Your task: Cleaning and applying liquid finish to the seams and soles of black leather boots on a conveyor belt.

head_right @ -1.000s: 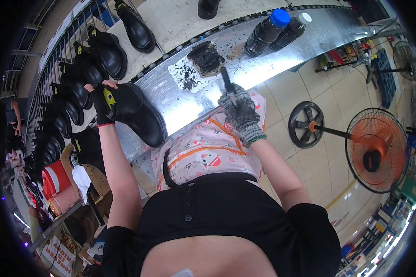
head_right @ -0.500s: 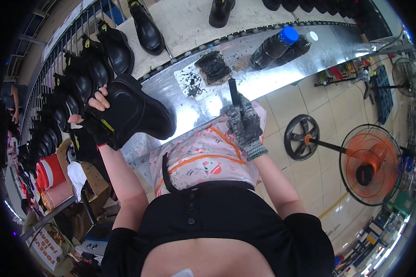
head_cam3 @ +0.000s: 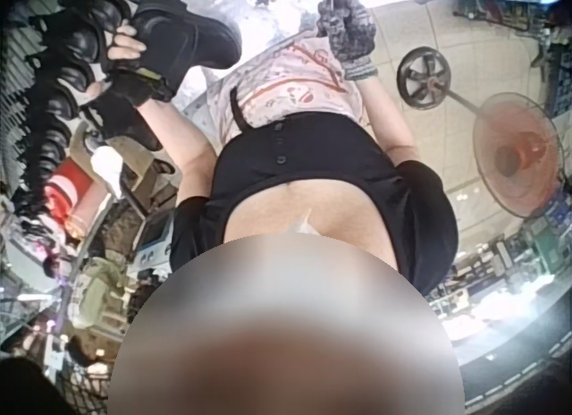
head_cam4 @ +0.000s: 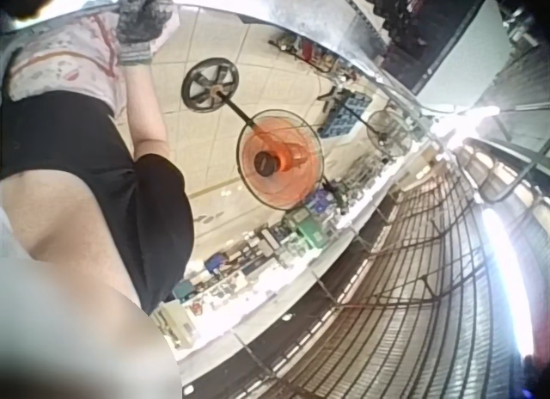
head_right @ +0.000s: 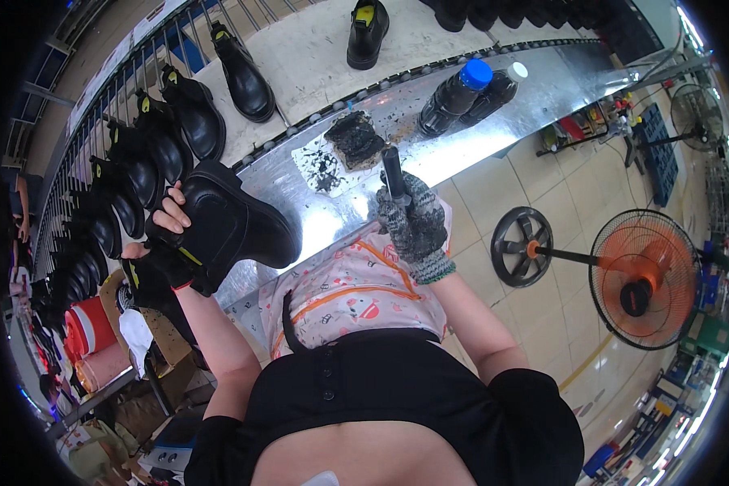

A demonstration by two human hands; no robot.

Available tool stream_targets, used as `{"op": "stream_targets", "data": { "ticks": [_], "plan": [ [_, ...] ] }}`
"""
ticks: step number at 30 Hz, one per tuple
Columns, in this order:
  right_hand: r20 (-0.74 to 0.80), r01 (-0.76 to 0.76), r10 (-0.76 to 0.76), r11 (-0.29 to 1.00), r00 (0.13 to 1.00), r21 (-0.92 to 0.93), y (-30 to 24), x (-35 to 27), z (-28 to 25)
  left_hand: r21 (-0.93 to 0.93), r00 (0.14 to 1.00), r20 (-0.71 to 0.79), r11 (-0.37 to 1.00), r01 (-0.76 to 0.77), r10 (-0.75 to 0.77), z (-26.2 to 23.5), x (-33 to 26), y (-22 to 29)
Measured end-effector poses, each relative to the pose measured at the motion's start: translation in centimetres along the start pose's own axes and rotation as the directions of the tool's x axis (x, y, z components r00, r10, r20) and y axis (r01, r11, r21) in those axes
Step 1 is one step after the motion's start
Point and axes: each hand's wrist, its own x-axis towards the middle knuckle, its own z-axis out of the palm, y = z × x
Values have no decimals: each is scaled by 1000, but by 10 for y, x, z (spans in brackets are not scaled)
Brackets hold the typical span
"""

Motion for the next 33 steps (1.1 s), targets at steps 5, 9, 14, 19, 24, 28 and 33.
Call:
{"op": "stream_targets", "data": {
  "ticks": [5,9,14,19,24,28,33],
  "plan": [
    [25,-121,119,986,993,119,41,15,-2,-9,996,-86,1000,5,-5,8,3,1],
    [248,-45,152,919,957,-391,89,0,-28,-27,987,-162,1000,-10,5,3,-4,4],
    [-51,-377,419,858,907,347,34,7,1,-59,990,-137,997,-53,44,5,-5,9],
    [20,-163,162,984,987,65,37,-5,5,-64,999,-39,997,-39,37,20,13,1],
    [-117,-353,372,923,921,154,33,2,-3,-122,998,-55,992,-30,23,37,19,7],
    [197,-417,370,846,908,334,-24,8,3,-70,998,-52,997,37,-41,53,30,14],
    [617,-411,256,904,744,120,-84,33,8,-68,992,26,990,127,-126,65,39,9]
  ]
}}
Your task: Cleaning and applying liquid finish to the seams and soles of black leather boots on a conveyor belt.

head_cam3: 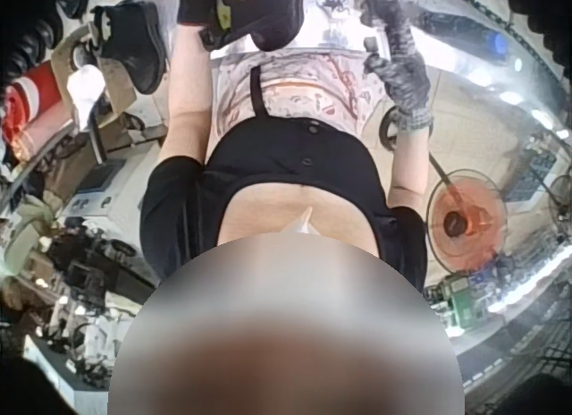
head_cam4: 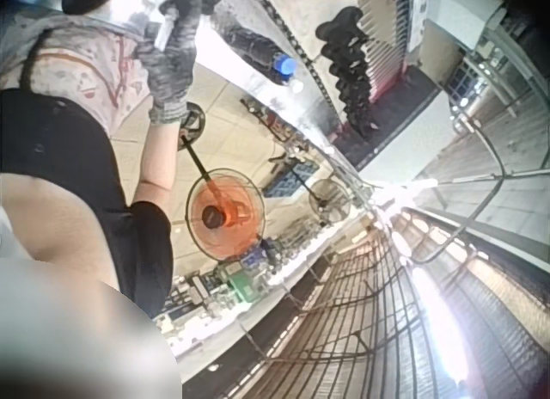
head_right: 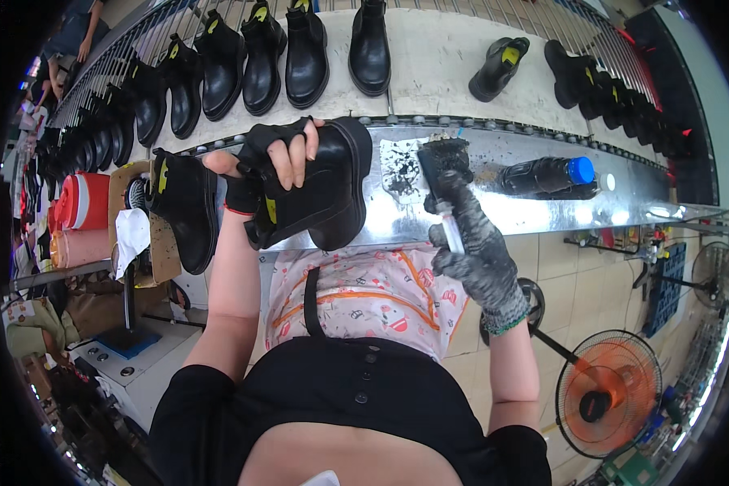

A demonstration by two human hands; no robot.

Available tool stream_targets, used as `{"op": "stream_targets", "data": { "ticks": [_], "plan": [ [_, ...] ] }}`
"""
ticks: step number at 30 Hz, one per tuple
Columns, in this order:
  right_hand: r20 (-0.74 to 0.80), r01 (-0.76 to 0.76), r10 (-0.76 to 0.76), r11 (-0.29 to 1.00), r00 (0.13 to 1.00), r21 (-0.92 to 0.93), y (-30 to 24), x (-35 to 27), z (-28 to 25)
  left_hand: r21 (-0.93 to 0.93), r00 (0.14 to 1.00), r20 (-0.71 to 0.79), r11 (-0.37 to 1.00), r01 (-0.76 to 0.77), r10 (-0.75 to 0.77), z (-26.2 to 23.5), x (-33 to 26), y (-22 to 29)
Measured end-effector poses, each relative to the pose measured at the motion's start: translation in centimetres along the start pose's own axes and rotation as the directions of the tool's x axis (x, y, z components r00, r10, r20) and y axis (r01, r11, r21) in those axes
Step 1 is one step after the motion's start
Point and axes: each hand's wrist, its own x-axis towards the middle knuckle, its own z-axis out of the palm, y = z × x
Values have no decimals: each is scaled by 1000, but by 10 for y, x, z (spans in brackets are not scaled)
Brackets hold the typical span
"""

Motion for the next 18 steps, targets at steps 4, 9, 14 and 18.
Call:
{"op": "stream_targets", "data": {
  "ticks": [4,9,14,18],
  "plan": [
    [194,214,-94,548,976,-809,-32,5,21,52,997,77,999,-4,0,3,6,-3],
    [400,418,-131,155,907,-895,-48,15,32,44,997,79,999,15,-18,6,9,-4],
    [390,397,-90,81,917,-914,-52,18,38,72,996,89,997,11,-18,9,11,-2],
    [424,427,-101,9,900,-904,-49,21,35,77,994,106,997,21,-29,9,11,-2]
  ]
}}
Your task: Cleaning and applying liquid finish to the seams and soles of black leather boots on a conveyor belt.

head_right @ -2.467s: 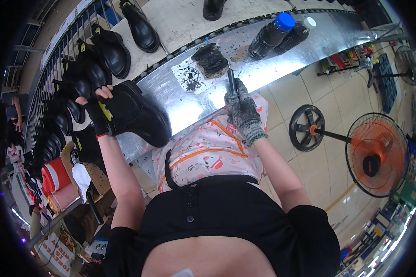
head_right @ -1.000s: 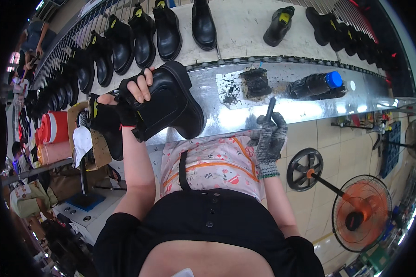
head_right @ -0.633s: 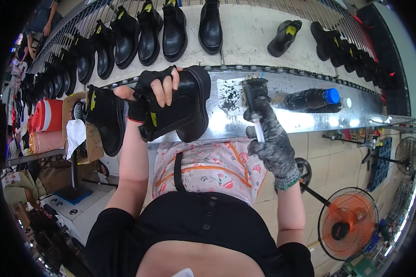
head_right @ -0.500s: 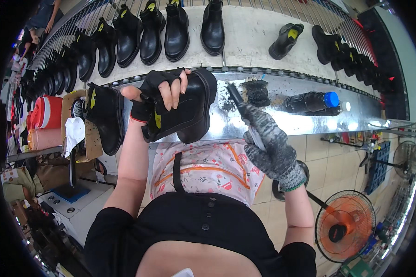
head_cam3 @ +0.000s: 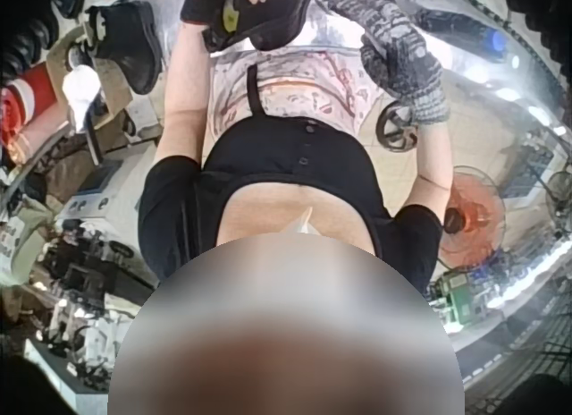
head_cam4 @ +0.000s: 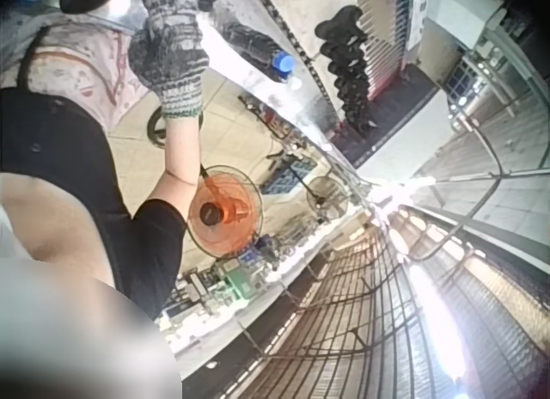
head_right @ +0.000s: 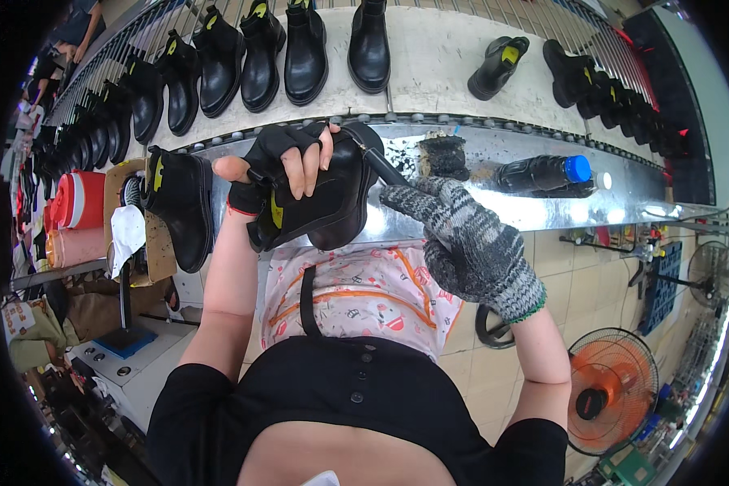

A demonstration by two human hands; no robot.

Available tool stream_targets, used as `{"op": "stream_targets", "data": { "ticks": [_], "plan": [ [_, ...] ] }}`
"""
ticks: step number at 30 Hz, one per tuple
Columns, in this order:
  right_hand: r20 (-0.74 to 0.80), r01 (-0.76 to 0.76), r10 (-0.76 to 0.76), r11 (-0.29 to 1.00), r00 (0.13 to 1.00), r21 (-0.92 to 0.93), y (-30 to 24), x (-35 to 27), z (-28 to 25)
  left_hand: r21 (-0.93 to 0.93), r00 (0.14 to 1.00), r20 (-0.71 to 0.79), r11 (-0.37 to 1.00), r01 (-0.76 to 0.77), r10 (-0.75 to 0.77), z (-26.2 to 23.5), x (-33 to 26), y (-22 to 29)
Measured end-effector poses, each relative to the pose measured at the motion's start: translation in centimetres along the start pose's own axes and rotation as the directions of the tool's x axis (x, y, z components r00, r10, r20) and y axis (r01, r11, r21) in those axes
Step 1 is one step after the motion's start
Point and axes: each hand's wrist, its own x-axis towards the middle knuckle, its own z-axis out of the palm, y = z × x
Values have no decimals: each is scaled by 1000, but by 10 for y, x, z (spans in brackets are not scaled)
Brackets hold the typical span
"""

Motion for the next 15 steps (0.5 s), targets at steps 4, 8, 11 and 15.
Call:
{"op": "stream_targets", "data": {
  "ticks": [4,8,11,15],
  "plan": [
    [14,-12,11,999,1000,36,-1,6,-8,-8,1000,15,1000,-1,1,-1,1,-3],
    [33,-23,18,989,999,146,-7,14,-18,-17,1000,14,1000,-3,3,0,0,-3],
    [16,-14,12,984,1000,177,-7,17,-21,-24,999,28,999,-36,37,-4,0,-5],
    [-19,0,4,982,1000,186,-9,19,-19,-17,999,-9,999,-42,42,-10,-2,-3]
  ]
}}
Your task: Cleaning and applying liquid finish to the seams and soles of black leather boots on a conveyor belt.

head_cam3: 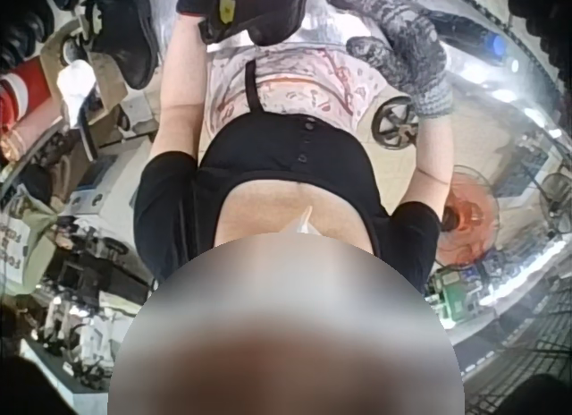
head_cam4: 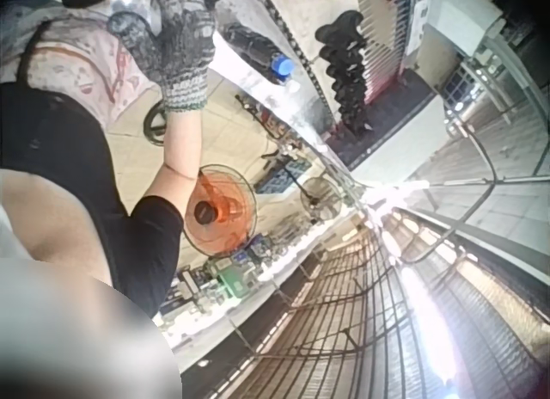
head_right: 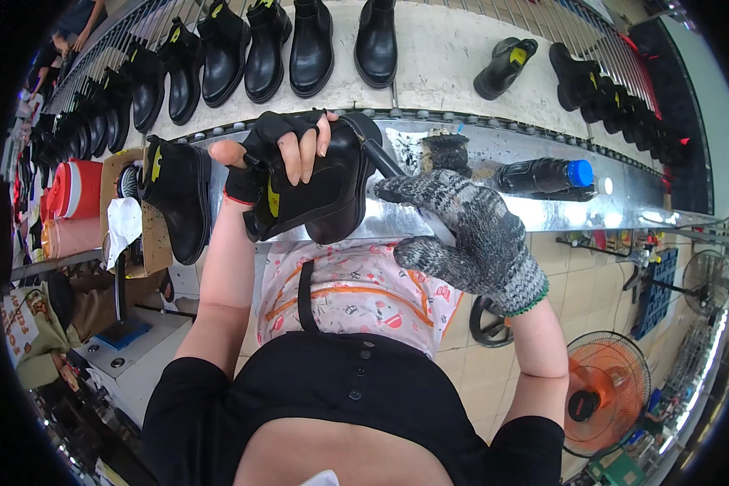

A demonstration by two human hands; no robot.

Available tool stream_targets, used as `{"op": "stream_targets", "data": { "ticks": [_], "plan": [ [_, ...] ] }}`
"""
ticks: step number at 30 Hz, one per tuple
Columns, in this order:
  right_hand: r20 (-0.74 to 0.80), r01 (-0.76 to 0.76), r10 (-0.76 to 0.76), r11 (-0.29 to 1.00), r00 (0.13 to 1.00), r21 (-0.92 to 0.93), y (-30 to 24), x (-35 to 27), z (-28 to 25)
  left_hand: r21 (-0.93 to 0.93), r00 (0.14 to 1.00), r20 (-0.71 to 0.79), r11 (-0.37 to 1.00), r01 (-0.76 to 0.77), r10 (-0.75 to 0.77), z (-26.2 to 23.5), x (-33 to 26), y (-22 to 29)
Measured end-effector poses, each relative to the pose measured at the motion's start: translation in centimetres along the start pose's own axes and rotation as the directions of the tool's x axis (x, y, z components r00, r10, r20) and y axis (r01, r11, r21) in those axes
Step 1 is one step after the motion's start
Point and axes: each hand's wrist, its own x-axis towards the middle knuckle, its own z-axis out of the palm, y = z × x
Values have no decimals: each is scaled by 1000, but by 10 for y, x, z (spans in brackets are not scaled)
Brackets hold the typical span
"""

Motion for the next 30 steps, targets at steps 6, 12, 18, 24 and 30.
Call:
{"op": "stream_targets", "data": {
  "ticks": [6,12,18,24,30],
  "plan": [
    [31,17,-24,974,999,225,12,9,22,-107,993,-108,992,-61,50,-20,-18,-8],
    [-41,-35,53,937,998,347,21,15,66,-165,962,-245,972,-165,121,-35,-30,-8],
    [-59,16,5,937,998,350,35,20,93,-200,933,-345,963,-182,105,-53,-47,-10],
    [-88,73,-48,947,995,312,47,22,107,-233,911,-406,955,-183,76,-63,-56,-9],
    [8,51,-54,978,999,201,54,21,108,-282,879,-474,936,-210,55,-70,-66,-11]
  ]
}}
